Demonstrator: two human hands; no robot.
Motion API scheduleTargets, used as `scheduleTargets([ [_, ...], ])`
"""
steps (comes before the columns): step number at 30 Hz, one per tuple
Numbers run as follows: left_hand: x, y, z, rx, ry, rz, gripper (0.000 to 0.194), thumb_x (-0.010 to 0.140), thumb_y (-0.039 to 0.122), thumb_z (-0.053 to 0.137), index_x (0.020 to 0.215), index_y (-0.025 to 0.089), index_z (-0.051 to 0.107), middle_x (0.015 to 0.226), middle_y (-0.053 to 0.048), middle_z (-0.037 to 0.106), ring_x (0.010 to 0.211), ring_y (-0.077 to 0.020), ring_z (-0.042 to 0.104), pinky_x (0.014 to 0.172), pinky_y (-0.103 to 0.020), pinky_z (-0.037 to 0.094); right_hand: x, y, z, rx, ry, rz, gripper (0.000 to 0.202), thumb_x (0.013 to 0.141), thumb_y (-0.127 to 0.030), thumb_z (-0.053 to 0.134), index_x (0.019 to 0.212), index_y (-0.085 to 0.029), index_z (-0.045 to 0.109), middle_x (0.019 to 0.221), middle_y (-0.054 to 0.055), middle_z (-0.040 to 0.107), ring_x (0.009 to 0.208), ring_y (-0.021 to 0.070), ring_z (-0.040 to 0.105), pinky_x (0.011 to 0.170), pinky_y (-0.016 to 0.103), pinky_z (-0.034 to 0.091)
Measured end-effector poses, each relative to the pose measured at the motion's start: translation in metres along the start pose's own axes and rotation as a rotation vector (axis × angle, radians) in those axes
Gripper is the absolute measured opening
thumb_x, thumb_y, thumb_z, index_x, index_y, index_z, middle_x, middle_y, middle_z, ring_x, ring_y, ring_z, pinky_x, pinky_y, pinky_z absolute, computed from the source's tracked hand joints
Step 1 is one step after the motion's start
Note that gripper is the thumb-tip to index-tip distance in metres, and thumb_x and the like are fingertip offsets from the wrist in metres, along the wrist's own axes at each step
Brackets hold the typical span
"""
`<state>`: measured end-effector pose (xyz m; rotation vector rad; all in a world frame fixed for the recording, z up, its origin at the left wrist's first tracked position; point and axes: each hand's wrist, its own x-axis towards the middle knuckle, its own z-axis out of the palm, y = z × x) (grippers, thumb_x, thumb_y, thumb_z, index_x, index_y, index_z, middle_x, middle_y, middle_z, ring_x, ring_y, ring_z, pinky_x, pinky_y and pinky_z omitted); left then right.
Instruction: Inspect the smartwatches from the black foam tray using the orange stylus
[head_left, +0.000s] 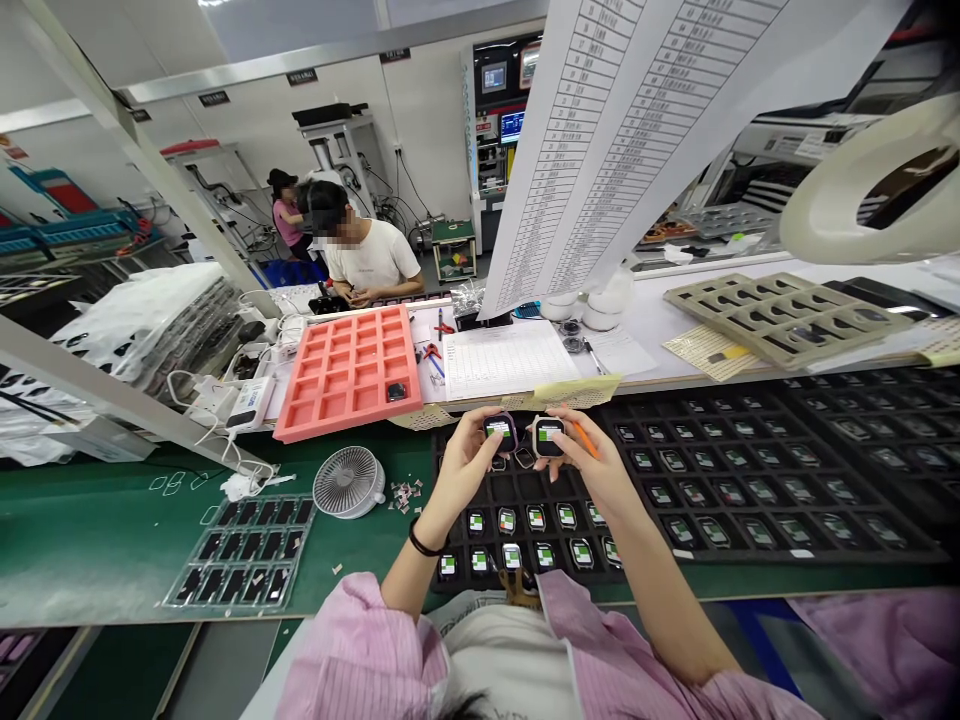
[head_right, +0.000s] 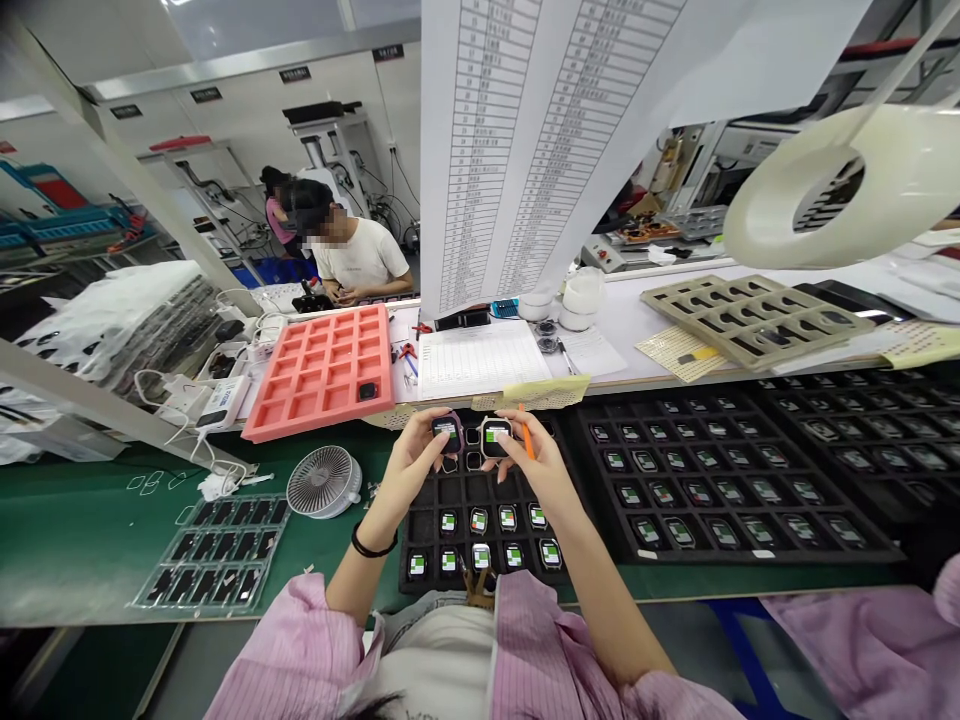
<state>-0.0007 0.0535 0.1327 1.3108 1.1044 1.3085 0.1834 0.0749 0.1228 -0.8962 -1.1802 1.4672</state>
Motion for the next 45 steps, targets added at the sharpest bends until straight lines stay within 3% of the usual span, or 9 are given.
scheduleTargets([
  [9, 0.001, 0.002, -0.001, 0.036, 0.049, -0.036, 0.034, 0.089, 0.048, 0.054, 0.103, 0.019, 0.065, 0.090, -0.003, 0.064, 0.053, -0.0070, 0.046, 0.049, -0.021, 0.040, 0.000, -0.002, 0.002, -0.005, 0.039, 0.029, 0.028, 0.083, -0.046, 0.063, 0.098, -0.022, 0.062, 0.082, 0.003, 0.066, 0.047, 0.0134, 0.062, 0.039, 0.025, 0.045],
  [12, 0.001, 0.001, -0.002, 0.039, 0.018, -0.043, 0.035, 0.089, 0.046, 0.053, 0.109, 0.019, 0.062, 0.094, -0.005, 0.064, 0.054, -0.0069, 0.048, 0.050, -0.021, 0.042, 0.000, 0.000, -0.001, -0.020, -0.003, 0.036, 0.029, 0.084, -0.044, 0.063, 0.105, -0.024, 0.060, 0.093, 0.005, 0.066, 0.054, 0.0155, 0.065, 0.040, 0.026, 0.047],
  [18, 0.001, -0.004, -0.003, -0.026, -0.062, -0.019, 0.047, 0.085, 0.041, 0.061, 0.127, 0.022, 0.049, 0.129, -0.012, 0.054, 0.076, -0.0119, 0.060, 0.055, -0.020, 0.047, 0.000, 0.007, -0.007, -0.026, -0.085, 0.013, 0.042, 0.082, -0.039, 0.067, 0.120, -0.028, 0.055, 0.119, 0.011, 0.060, 0.071, 0.0202, 0.071, 0.045, 0.028, 0.054],
  [23, 0.000, -0.007, -0.003, 0.005, -0.067, -0.022, 0.048, 0.084, 0.038, 0.064, 0.127, 0.023, 0.049, 0.128, -0.011, 0.055, 0.082, -0.0141, 0.064, 0.055, -0.020, 0.046, 0.001, 0.011, -0.010, -0.057, -0.093, -0.016, 0.048, 0.079, -0.039, 0.070, 0.123, -0.027, 0.052, 0.125, 0.014, 0.058, 0.075, 0.0225, 0.071, 0.045, 0.028, 0.055],
  [29, 0.001, -0.002, -0.001, 0.041, 0.024, -0.046, 0.037, 0.086, 0.044, 0.058, 0.112, 0.018, 0.058, 0.117, -0.009, 0.061, 0.054, -0.0037, 0.045, 0.049, -0.019, 0.041, 0.001, 0.008, -0.007, -0.121, -0.035, -0.033, 0.040, 0.082, -0.045, 0.066, 0.115, -0.026, 0.056, 0.112, 0.012, 0.063, 0.059, 0.0185, 0.068, 0.041, 0.029, 0.051],
  [33, 0.001, 0.001, 0.000, 0.042, 0.025, -0.053, 0.036, 0.087, 0.046, 0.056, 0.108, 0.017, 0.060, 0.105, -0.007, 0.064, 0.053, -0.0046, 0.044, 0.047, -0.019, 0.039, 0.001, 0.000, -0.001, -0.080, -0.015, 0.004, 0.035, 0.081, -0.045, 0.066, 0.109, -0.024, 0.058, 0.096, 0.007, 0.063, 0.058, 0.0180, 0.067, 0.041, 0.027, 0.048],
  [36, 0.001, 0.002, 0.001, 0.039, 0.015, -0.050, 0.039, 0.085, 0.046, 0.058, 0.111, 0.017, 0.058, 0.109, -0.008, 0.063, 0.052, -0.0037, 0.042, 0.048, -0.020, 0.039, 0.001, -0.002, 0.000, -0.037, -0.007, 0.009, 0.034, 0.080, -0.045, 0.067, 0.107, -0.025, 0.059, 0.088, 0.003, 0.061, 0.057, 0.0178, 0.067, 0.041, 0.026, 0.046],
  [41, 0.001, 0.001, 0.001, 0.044, 0.016, -0.040, 0.040, 0.083, 0.045, 0.062, 0.112, 0.017, 0.058, 0.114, -0.009, 0.062, 0.051, -0.0029, 0.041, 0.047, -0.019, 0.039, 0.003, 0.000, 0.000, -0.018, 0.004, 0.020, 0.032, 0.081, -0.045, 0.065, 0.106, -0.025, 0.060, 0.087, 0.002, 0.063, 0.055, 0.0162, 0.066, 0.042, 0.026, 0.044],
  [45, 0.003, -0.004, -0.001, 0.036, 0.024, -0.049, 0.035, 0.088, 0.046, 0.054, 0.106, 0.018, 0.062, 0.100, -0.006, 0.065, 0.048, -0.0038, 0.044, 0.046, -0.020, 0.039, 0.004, 0.000, 0.002, -0.021, 0.059, 0.036, 0.030, 0.079, -0.047, 0.068, 0.098, -0.024, 0.061, 0.083, 0.002, 0.065, 0.046, 0.0132, 0.061, 0.040, 0.025, 0.039],
])
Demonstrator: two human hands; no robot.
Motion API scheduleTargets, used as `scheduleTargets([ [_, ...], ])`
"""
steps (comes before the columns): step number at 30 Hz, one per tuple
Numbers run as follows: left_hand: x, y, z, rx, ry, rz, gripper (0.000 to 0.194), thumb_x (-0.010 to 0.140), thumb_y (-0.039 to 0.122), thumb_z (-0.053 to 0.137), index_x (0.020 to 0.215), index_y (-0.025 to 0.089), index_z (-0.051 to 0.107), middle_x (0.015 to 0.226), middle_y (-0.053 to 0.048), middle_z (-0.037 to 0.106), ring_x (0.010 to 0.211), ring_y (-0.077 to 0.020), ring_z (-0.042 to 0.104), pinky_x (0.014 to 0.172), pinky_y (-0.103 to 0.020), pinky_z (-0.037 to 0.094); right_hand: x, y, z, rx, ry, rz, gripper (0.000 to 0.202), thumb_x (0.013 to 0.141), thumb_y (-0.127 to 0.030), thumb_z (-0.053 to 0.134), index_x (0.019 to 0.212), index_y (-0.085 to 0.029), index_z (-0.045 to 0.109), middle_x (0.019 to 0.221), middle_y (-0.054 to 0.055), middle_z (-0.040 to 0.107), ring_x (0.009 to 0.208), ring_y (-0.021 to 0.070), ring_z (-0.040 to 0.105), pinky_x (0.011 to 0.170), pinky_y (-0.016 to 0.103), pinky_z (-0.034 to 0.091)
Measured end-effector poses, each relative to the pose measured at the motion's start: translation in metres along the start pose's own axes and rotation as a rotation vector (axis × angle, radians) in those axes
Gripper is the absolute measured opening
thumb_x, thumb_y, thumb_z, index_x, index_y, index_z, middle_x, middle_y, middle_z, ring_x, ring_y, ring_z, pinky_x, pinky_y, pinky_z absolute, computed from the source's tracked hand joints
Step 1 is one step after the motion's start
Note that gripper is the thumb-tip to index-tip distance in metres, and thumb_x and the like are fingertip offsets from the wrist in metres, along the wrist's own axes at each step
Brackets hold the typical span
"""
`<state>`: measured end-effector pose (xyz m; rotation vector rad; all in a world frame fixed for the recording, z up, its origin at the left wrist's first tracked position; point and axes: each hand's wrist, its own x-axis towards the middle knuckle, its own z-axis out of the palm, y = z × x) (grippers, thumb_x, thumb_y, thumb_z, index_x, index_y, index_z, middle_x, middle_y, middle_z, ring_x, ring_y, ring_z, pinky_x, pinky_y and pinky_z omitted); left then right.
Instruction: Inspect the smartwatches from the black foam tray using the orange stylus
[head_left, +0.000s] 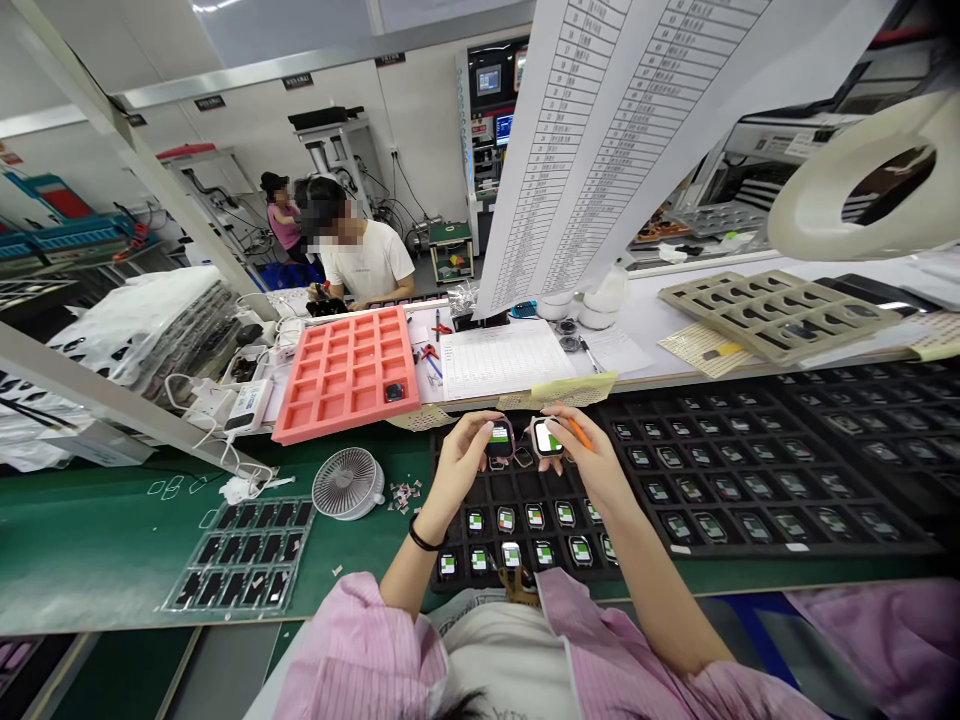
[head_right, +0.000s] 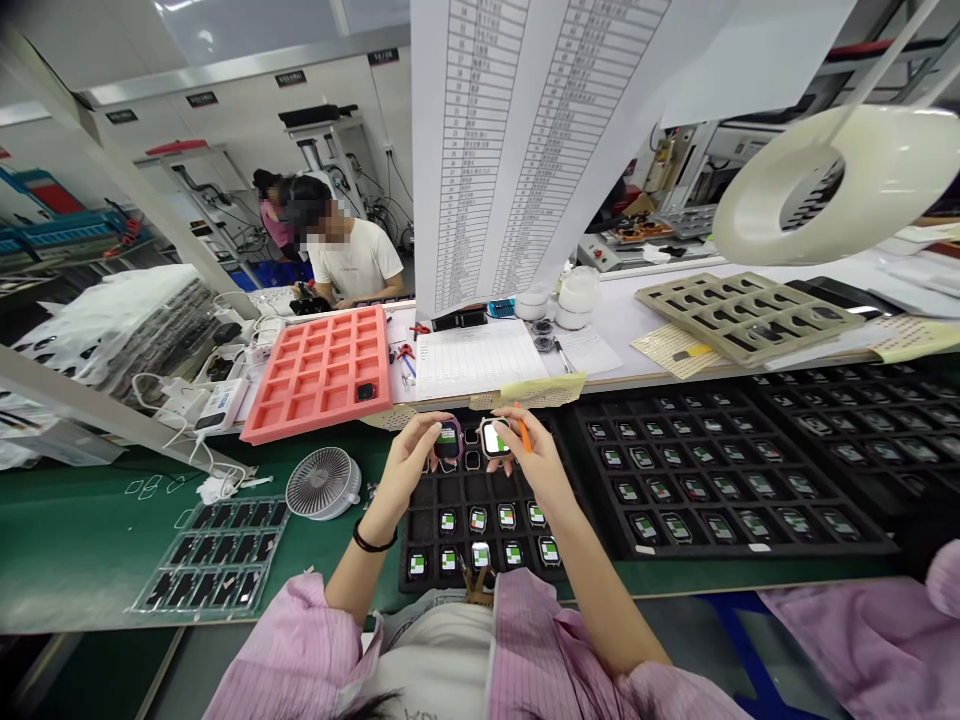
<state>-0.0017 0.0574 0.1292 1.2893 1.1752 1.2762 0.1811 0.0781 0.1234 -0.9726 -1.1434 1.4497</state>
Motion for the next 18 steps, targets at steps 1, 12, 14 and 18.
scheduleTargets([
  [1, 0.001, -0.002, -0.001, 0.002, -0.005, -0.005, 0.034, 0.089, 0.046, 0.053, 0.105, 0.017, 0.063, 0.095, -0.005, 0.065, 0.048, -0.0043, 0.045, 0.046, -0.020, 0.038, 0.000, 0.000, 0.000, -0.002, 0.011, 0.003, 0.030, 0.079, -0.047, 0.068, 0.096, -0.023, 0.061, 0.083, 0.002, 0.066, 0.044, 0.0124, 0.059, 0.039, 0.025, 0.038],
  [12, 0.000, -0.003, -0.002, -0.033, -0.106, 0.008, 0.045, 0.085, 0.040, 0.061, 0.125, 0.022, 0.051, 0.126, -0.012, 0.055, 0.073, -0.0112, 0.060, 0.053, -0.020, 0.046, 0.003, 0.007, -0.008, -0.041, -0.113, -0.024, 0.040, 0.080, -0.041, 0.069, 0.115, -0.026, 0.056, 0.116, 0.010, 0.061, 0.062, 0.0174, 0.068, 0.041, 0.025, 0.045],
  [14, 0.000, -0.003, -0.002, -0.033, -0.111, 0.002, 0.048, 0.082, 0.038, 0.065, 0.125, 0.022, 0.049, 0.131, -0.013, 0.053, 0.081, -0.0142, 0.063, 0.054, -0.020, 0.045, 0.004, 0.009, -0.011, -0.045, -0.141, -0.035, 0.044, 0.079, -0.039, 0.070, 0.118, -0.027, 0.054, 0.121, 0.012, 0.058, 0.068, 0.0195, 0.070, 0.040, 0.025, 0.046],
  [18, 0.001, -0.003, -0.002, -0.011, -0.062, -0.016, 0.042, 0.082, 0.038, 0.065, 0.119, 0.020, 0.054, 0.122, -0.011, 0.058, 0.065, -0.0081, 0.058, 0.050, -0.019, 0.041, 0.004, 0.012, -0.014, -0.064, -0.165, -0.048, 0.045, 0.081, -0.039, 0.068, 0.121, -0.027, 0.053, 0.123, 0.014, 0.058, 0.068, 0.0199, 0.069, 0.041, 0.027, 0.049],
])
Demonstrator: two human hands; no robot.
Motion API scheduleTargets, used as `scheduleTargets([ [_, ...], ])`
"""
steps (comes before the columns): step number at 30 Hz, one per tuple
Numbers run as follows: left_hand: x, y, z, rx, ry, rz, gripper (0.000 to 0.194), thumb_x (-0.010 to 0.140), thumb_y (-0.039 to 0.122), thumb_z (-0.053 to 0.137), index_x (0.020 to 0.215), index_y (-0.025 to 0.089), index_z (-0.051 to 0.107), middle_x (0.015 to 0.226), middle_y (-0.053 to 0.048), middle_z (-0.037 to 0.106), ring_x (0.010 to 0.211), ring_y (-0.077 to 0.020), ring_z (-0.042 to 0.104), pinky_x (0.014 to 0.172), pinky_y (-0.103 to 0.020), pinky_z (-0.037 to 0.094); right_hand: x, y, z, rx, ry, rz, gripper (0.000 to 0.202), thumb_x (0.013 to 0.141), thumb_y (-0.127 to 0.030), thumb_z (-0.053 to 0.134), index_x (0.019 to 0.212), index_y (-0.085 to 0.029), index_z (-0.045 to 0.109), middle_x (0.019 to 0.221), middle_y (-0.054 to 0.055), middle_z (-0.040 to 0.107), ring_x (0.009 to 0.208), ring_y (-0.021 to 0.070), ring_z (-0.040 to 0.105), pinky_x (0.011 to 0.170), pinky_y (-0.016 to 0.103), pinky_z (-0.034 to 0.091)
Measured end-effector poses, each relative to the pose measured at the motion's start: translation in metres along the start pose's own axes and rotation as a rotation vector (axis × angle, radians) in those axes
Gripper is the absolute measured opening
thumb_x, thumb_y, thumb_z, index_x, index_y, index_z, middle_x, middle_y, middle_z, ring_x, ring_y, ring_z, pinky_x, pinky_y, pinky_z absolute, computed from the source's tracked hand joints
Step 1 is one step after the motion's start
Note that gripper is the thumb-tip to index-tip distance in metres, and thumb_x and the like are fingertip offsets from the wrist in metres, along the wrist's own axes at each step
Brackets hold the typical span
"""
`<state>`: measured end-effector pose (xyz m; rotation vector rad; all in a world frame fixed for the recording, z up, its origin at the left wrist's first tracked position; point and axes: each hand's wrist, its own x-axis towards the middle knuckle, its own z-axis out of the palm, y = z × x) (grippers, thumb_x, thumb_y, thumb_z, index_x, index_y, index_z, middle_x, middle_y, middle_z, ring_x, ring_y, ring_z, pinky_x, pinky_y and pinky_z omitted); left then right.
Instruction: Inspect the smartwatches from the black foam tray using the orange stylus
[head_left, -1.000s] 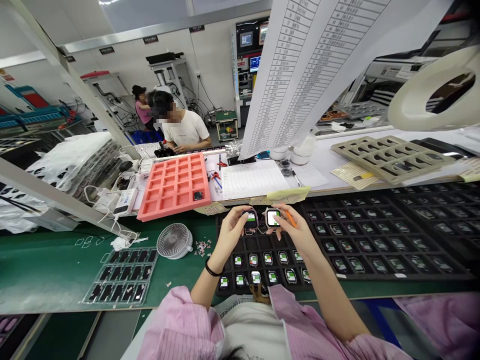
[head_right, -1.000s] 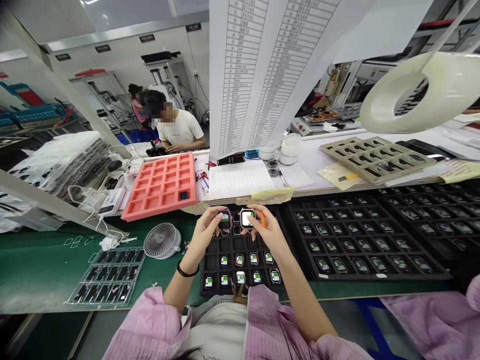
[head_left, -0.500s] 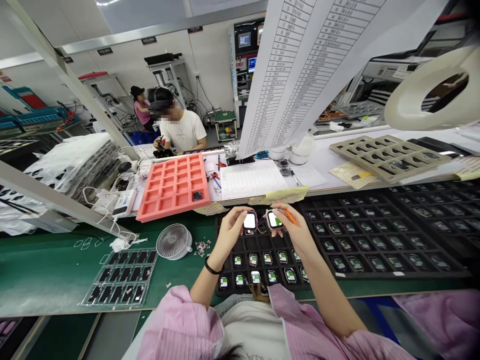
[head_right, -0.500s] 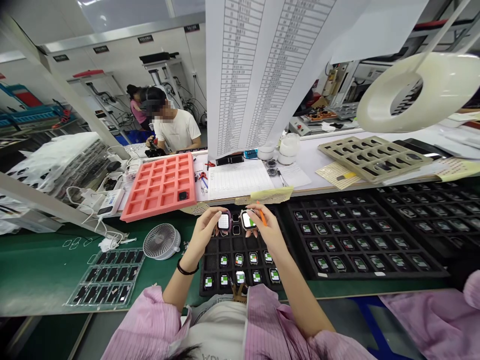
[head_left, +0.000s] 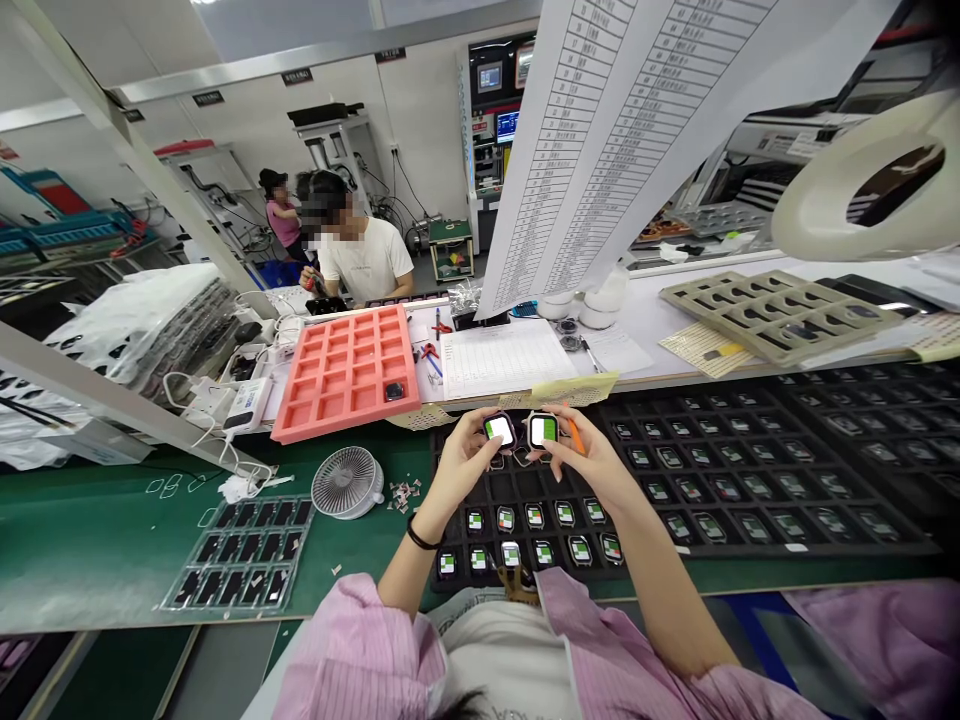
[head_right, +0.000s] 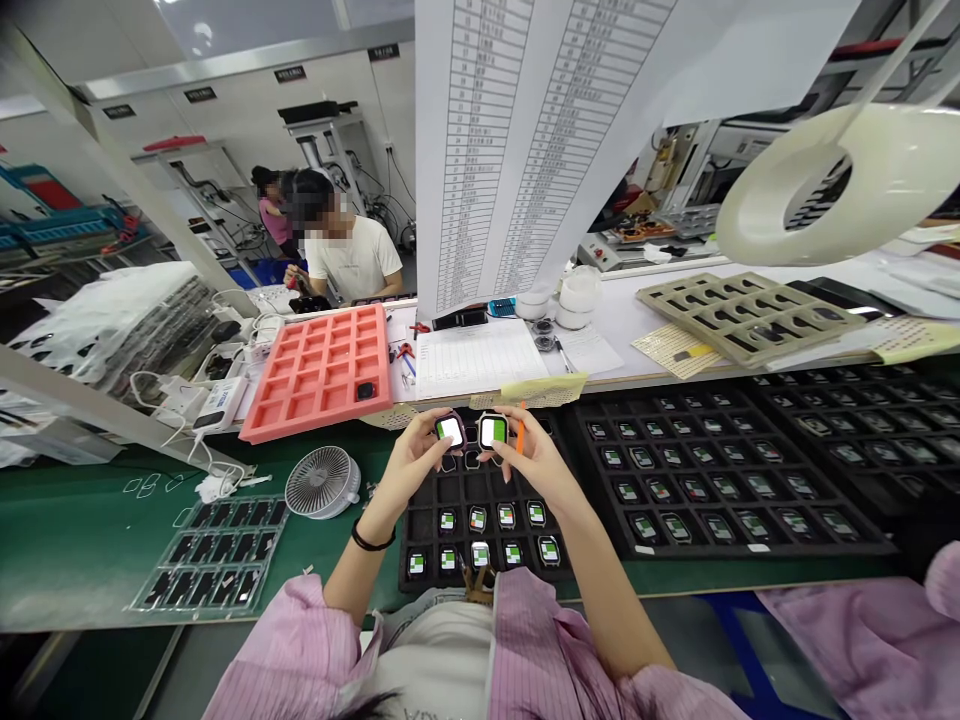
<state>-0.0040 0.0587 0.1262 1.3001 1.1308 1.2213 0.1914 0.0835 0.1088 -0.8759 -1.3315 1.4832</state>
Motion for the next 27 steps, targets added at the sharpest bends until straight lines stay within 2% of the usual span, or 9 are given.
scheduleTargets([
  [3, 0.001, 0.001, 0.000, -0.006, 0.053, -0.019, 0.036, 0.083, 0.043, 0.062, 0.109, 0.018, 0.060, 0.107, -0.008, 0.064, 0.054, -0.0045, 0.047, 0.047, -0.018, 0.038, -0.002, -0.001, 0.000, -0.004, -0.019, 0.010, 0.041, 0.085, -0.038, 0.063, 0.123, -0.028, 0.052, 0.125, 0.013, 0.057, 0.065, 0.0182, 0.068, 0.043, 0.029, 0.052],
  [7, 0.002, 0.002, 0.000, -0.002, 0.095, -0.051, 0.035, 0.084, 0.049, 0.059, 0.099, 0.017, 0.064, 0.088, -0.004, 0.064, 0.056, -0.0069, 0.047, 0.042, -0.017, 0.031, -0.003, -0.003, 0.001, 0.023, -0.018, 0.023, 0.042, 0.083, -0.038, 0.066, 0.122, -0.028, 0.054, 0.124, 0.012, 0.058, 0.065, 0.0168, 0.067, 0.043, 0.029, 0.052],
  [10, 0.003, 0.002, 0.001, 0.018, 0.091, -0.051, 0.035, 0.084, 0.050, 0.059, 0.096, 0.017, 0.065, 0.081, -0.003, 0.062, 0.057, -0.0080, 0.047, 0.042, -0.017, 0.031, -0.002, -0.005, 0.004, 0.054, 0.028, 0.028, 0.039, 0.082, -0.041, 0.067, 0.116, -0.027, 0.057, 0.116, 0.010, 0.061, 0.061, 0.0155, 0.066, 0.042, 0.027, 0.049],
  [14, 0.002, -0.001, 0.001, 0.019, -0.014, 0.006, 0.036, 0.083, 0.045, 0.063, 0.107, 0.018, 0.060, 0.096, -0.006, 0.063, 0.066, -0.0099, 0.054, 0.053, -0.019, 0.044, 0.001, -0.009, 0.008, 0.051, 0.139, 0.044, 0.034, 0.079, -0.045, 0.068, 0.104, -0.023, 0.060, 0.089, 0.004, 0.065, 0.053, 0.0154, 0.064, 0.037, 0.024, 0.040],
  [18, 0.000, -0.006, 0.000, 0.034, -0.100, 0.062, 0.043, 0.080, 0.037, 0.069, 0.117, 0.020, 0.054, 0.113, -0.009, 0.060, 0.082, -0.0136, 0.061, 0.070, -0.025, 0.052, 0.004, -0.012, 0.010, 0.034, 0.241, 0.052, 0.034, 0.074, -0.046, 0.073, 0.095, -0.021, 0.061, 0.080, 0.001, 0.066, 0.041, 0.0105, 0.057, 0.034, 0.023, 0.034],
  [22, 0.002, -0.007, 0.001, 0.004, -0.054, 0.017, 0.040, 0.080, 0.039, 0.068, 0.112, 0.019, 0.056, 0.104, -0.007, 0.061, 0.077, -0.0125, 0.059, 0.068, -0.025, 0.054, 0.003, -0.009, 0.008, 0.010, 0.201, 0.062, 0.036, 0.075, -0.046, 0.072, 0.099, -0.022, 0.061, 0.087, 0.003, 0.066, 0.044, 0.0110, 0.059, 0.037, 0.024, 0.038],
  [27, 0.006, -0.002, 0.003, -0.054, 0.068, -0.045, 0.038, 0.078, 0.050, 0.066, 0.095, 0.017, 0.060, 0.084, -0.002, 0.060, 0.065, -0.0088, 0.052, 0.050, -0.018, 0.046, 0.001, 0.000, 0.005, 0.012, 0.069, 0.013, 0.045, 0.074, -0.043, 0.073, 0.112, -0.024, 0.056, 0.106, 0.009, 0.064, 0.059, 0.0159, 0.066, 0.038, 0.023, 0.040],
])
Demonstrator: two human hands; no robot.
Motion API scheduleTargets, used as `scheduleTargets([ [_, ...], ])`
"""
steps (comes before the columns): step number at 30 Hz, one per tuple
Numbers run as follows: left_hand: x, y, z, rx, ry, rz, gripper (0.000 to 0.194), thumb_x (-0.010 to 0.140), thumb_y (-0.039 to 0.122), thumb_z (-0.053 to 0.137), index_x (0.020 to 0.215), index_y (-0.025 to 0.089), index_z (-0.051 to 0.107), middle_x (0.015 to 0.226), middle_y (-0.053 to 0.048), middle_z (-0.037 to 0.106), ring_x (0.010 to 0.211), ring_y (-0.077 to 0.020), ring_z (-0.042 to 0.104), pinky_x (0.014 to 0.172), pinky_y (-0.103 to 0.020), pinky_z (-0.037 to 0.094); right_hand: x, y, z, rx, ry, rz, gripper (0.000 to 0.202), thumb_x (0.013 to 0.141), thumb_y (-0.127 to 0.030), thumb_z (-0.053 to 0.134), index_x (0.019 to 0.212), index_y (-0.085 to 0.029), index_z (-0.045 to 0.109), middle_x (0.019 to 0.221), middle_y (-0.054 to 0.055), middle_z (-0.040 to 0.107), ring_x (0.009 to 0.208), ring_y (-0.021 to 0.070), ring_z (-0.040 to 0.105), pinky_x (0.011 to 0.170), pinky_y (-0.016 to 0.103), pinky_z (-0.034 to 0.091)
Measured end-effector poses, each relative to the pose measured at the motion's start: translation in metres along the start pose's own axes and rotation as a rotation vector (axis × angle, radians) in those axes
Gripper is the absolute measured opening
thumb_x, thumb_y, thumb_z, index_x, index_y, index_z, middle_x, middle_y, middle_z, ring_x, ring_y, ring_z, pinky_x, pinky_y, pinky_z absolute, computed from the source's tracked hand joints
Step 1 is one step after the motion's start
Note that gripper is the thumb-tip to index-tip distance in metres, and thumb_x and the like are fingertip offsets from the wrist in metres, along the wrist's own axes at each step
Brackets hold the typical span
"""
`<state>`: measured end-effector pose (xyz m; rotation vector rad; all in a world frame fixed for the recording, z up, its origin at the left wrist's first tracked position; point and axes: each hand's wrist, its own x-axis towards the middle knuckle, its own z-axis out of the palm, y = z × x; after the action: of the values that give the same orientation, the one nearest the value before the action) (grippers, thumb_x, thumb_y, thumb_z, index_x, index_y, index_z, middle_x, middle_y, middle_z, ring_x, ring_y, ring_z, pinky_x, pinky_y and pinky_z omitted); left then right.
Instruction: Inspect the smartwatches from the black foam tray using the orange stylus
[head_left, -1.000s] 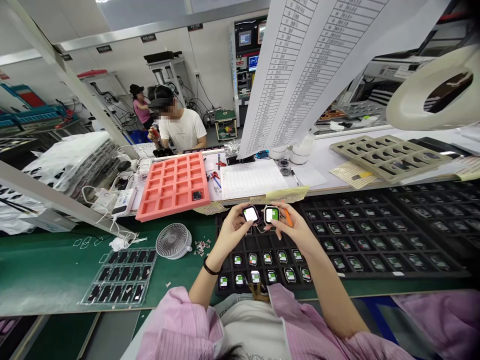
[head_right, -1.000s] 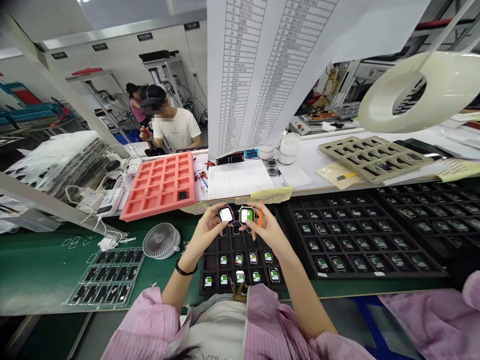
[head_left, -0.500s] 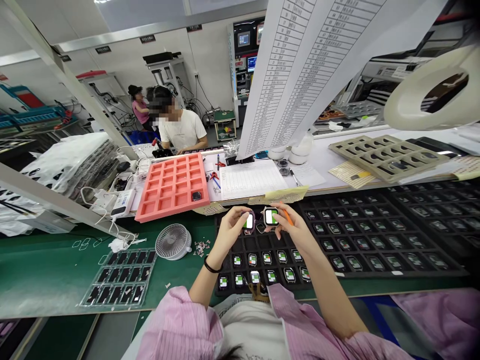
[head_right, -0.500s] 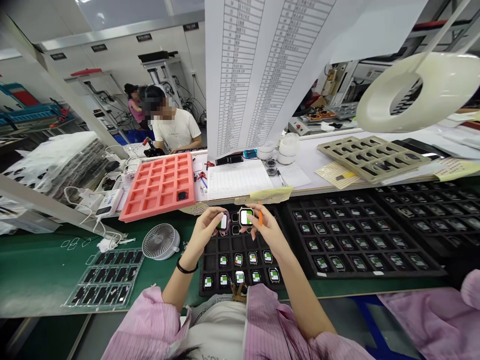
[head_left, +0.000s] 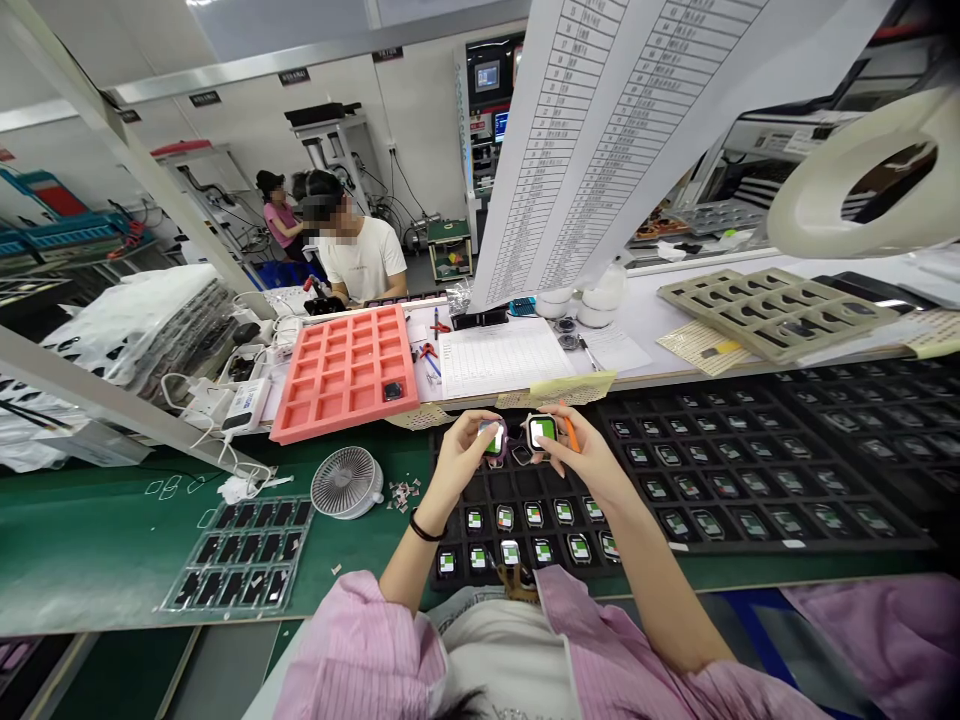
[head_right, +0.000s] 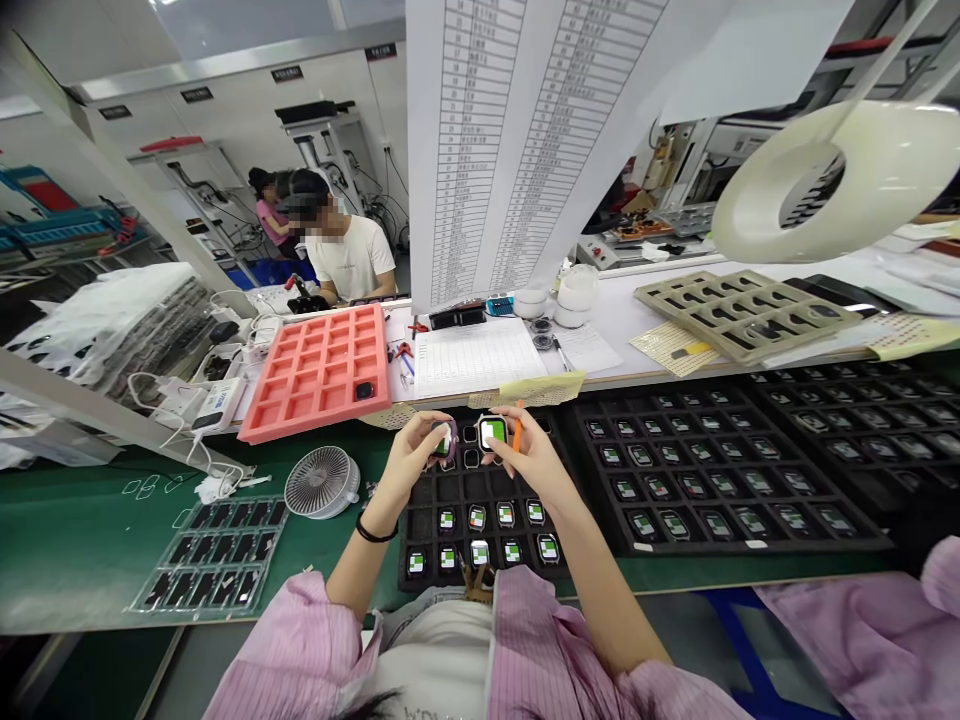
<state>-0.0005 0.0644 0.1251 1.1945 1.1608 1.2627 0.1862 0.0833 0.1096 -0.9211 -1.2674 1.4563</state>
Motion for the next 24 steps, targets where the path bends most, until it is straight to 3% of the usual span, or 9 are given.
scheduleTargets([
  [3, 0.0015, 0.0009, 0.0008, -0.021, 0.036, -0.022, 0.040, 0.076, 0.054, 0.066, 0.088, 0.017, 0.059, 0.075, 0.000, 0.056, 0.059, -0.0082, 0.049, 0.044, -0.017, 0.041, 0.0004, 0.0031, -0.0008, -0.001, -0.047, -0.001, 0.051, 0.072, -0.041, 0.075, 0.115, -0.025, 0.054, 0.112, 0.011, 0.063, 0.066, 0.0186, 0.068, 0.038, 0.023, 0.040],
  [7, 0.0021, -0.0013, -0.0007, 0.023, 0.001, 0.017, 0.038, 0.077, 0.052, 0.066, 0.085, 0.016, 0.057, 0.076, -0.001, 0.056, 0.063, -0.0091, 0.050, 0.045, -0.016, 0.042, 0.0005, 0.0008, 0.0008, 0.016, -0.004, 0.019, 0.046, 0.075, -0.043, 0.073, 0.113, -0.023, 0.055, 0.110, 0.011, 0.064, 0.061, 0.0169, 0.067, 0.037, 0.023, 0.038],
  [16, -0.0005, -0.0079, -0.0025, 0.095, -0.163, 0.093, 0.038, 0.080, 0.042, 0.068, 0.107, 0.018, 0.058, 0.103, -0.007, 0.060, 0.084, -0.0142, 0.057, 0.063, -0.021, 0.052, 0.0051, -0.0048, 0.0054, 0.026, 0.156, 0.062, 0.039, 0.070, -0.048, 0.076, 0.095, -0.021, 0.061, 0.077, 0.001, 0.068, 0.040, 0.0095, 0.054, 0.034, 0.022, 0.033],
  [19, 0.0002, -0.0065, -0.0014, 0.056, -0.136, 0.056, 0.037, 0.082, 0.047, 0.063, 0.104, 0.018, 0.059, 0.097, -0.006, 0.060, 0.074, -0.0111, 0.055, 0.054, -0.018, 0.047, 0.0048, -0.0037, 0.0052, 0.014, 0.153, 0.067, 0.038, 0.069, -0.046, 0.076, 0.093, -0.021, 0.061, 0.075, 0.001, 0.067, 0.038, 0.0090, 0.052, 0.034, 0.023, 0.034],
  [24, 0.0009, -0.0021, 0.0001, 0.065, -0.086, 0.007, 0.037, 0.083, 0.051, 0.060, 0.099, 0.018, 0.060, 0.092, -0.004, 0.061, 0.061, -0.0077, 0.049, 0.043, -0.016, 0.037, 0.0020, 0.0023, 0.0020, 0.000, 0.039, 0.016, 0.045, 0.071, -0.042, 0.076, 0.107, -0.023, 0.058, 0.094, 0.004, 0.066, 0.051, 0.0125, 0.061, 0.037, 0.024, 0.038],
])
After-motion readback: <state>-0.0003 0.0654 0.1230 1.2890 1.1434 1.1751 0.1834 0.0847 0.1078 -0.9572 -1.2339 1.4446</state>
